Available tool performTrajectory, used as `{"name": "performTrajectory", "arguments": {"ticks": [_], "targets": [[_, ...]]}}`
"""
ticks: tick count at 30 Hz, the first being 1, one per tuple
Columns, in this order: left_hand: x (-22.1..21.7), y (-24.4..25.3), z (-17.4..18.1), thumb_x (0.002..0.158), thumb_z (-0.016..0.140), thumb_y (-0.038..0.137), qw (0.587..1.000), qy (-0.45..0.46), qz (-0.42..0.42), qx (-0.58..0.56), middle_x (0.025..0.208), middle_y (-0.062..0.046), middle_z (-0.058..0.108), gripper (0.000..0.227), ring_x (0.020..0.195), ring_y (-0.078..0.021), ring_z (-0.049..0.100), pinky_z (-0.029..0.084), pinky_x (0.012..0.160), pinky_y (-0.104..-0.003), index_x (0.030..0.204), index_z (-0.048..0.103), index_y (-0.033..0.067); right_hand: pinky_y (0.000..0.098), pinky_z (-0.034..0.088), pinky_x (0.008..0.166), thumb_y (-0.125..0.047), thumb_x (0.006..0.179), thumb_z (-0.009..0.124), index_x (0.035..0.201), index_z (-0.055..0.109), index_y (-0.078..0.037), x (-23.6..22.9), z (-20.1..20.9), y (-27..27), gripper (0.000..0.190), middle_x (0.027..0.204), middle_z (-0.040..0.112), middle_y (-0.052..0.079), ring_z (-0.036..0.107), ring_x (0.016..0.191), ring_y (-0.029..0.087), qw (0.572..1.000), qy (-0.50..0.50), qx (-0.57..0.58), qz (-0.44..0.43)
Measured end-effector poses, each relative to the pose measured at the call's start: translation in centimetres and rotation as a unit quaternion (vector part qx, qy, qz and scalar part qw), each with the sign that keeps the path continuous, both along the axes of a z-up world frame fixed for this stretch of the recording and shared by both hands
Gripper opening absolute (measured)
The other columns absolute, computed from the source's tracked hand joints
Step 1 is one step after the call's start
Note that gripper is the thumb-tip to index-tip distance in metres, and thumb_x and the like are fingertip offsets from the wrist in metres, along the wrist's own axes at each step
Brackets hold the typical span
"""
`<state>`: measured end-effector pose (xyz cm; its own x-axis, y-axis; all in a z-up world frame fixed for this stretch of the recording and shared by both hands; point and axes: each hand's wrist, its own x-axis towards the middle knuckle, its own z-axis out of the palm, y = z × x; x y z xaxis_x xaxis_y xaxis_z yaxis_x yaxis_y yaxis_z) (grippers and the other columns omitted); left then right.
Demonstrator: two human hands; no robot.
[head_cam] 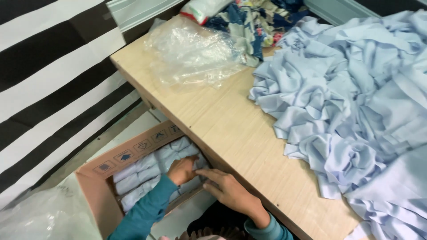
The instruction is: Folding white fabric pieces into a specific shape, rolling them, and placing them into individual plastic bags.
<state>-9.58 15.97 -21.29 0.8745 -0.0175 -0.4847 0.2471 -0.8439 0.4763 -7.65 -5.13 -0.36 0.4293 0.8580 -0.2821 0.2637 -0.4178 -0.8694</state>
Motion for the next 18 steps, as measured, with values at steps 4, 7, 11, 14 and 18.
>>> {"name": "performTrajectory", "arguments": {"ticks": [4,7,11,14,18], "targets": [[-1.1,-1.4,15.1,0.098,0.063,0.042,0.984,0.069,-0.052,-0.158,0.098,0.000,0.080,0.032,0.087,-0.0140,0.072,0.052,0.076,-0.033,0.102,0.078,0.0147,0.0307,0.048,0.099,-0.021,0.102,0.054,0.141,0.060,-0.014,-0.6,3.9,-6.6,0.040,0.121,0.070,0.007,0.070,0.106,0.018,0.995,-0.053,0.040,-0.077],[-0.8,-3.7,21.5,0.099,0.062,0.042,0.965,0.085,-0.131,-0.209,0.093,0.006,0.076,0.031,0.079,-0.0064,0.064,0.045,0.069,-0.028,0.108,0.079,0.0182,0.0292,0.054,0.089,-0.027,0.103,0.055,0.136,0.063,-0.014,0.2,4.7,-12.0,0.037,0.107,0.075,0.004,0.075,0.100,0.015,0.991,-0.072,0.054,-0.097],[1.4,-8.5,23.1,0.097,0.064,0.041,0.913,-0.034,-0.264,-0.310,0.119,0.002,0.077,0.039,0.108,-0.0128,0.073,0.054,0.091,-0.029,0.128,0.069,0.0184,0.0286,0.057,0.086,-0.025,0.098,0.061,0.126,0.073,-0.016,2.3,5.1,-17.8,0.032,0.116,0.080,0.003,0.078,0.103,0.015,0.960,-0.150,0.018,-0.235],[4.4,-13.0,24.0,0.098,0.063,0.039,0.873,-0.062,-0.368,-0.315,0.123,-0.003,0.073,0.038,0.108,-0.0185,0.071,0.053,0.092,-0.032,0.128,0.066,0.0151,0.0315,0.057,0.085,-0.015,0.099,0.059,0.125,0.072,-0.012,5.2,3.9,-22.6,0.030,0.117,0.078,0.006,0.077,0.103,0.020,0.920,-0.275,0.023,-0.277],[9.0,-19.2,24.3,0.099,0.062,0.036,0.836,-0.059,-0.465,-0.286,0.113,-0.007,0.074,0.036,0.097,-0.0197,0.072,0.054,0.084,-0.034,0.125,0.068,0.0125,0.0401,0.057,0.096,-0.001,0.098,0.058,0.122,0.072,-0.006,9.4,3.2,-28.4,0.028,0.127,0.069,0.016,0.068,0.118,0.032,0.844,-0.428,0.031,-0.320]]}}
